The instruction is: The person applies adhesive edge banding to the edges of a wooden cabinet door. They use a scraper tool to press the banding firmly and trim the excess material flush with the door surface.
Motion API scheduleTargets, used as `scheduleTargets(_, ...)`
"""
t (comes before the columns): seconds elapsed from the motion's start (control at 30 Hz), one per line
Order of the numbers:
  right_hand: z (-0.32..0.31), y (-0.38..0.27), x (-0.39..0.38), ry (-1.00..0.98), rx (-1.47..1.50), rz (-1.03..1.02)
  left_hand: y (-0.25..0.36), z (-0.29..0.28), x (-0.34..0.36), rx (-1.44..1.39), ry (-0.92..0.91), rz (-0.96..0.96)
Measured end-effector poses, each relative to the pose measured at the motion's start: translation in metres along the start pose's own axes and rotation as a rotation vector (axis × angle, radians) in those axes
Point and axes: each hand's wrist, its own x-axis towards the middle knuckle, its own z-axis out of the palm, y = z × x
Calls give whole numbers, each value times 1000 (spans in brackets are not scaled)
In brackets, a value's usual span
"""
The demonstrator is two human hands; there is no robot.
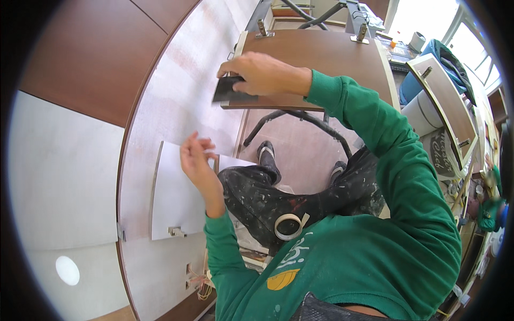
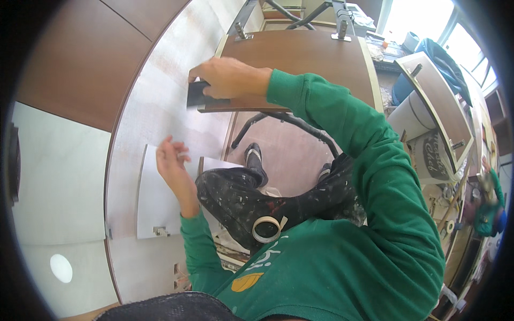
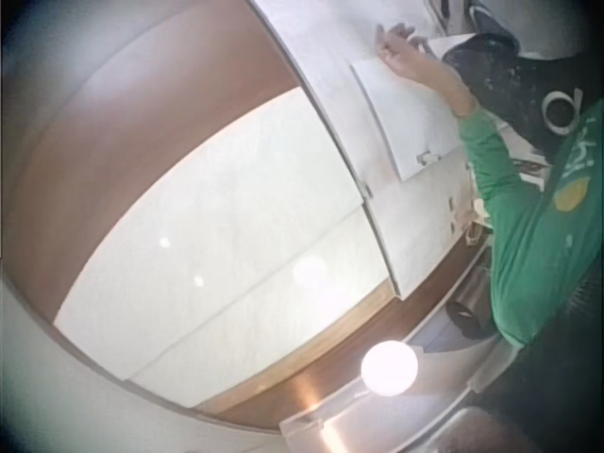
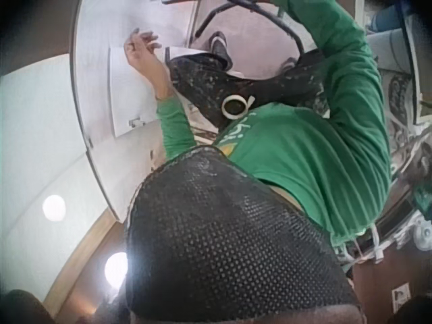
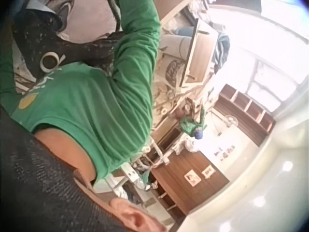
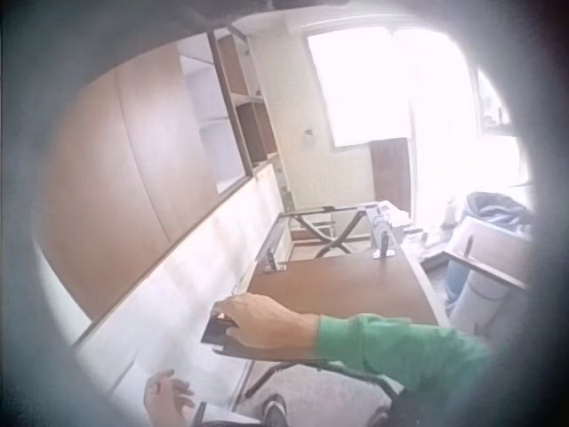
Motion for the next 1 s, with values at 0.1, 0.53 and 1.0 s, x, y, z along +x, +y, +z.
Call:
scheduleTargets(0.1, -14, -5, 7, 311, -266, -135, 27, 44, 56, -444, -181, -229)
scheduleTargets(0.53, -69, 160, 86, 203, 93, 389, -66, 103, 250, -117, -389, -347)
scheduleTargets(1.0, -14, 294, 111, -355, 564, 558, -100, 166, 289, 281, -389, -92)
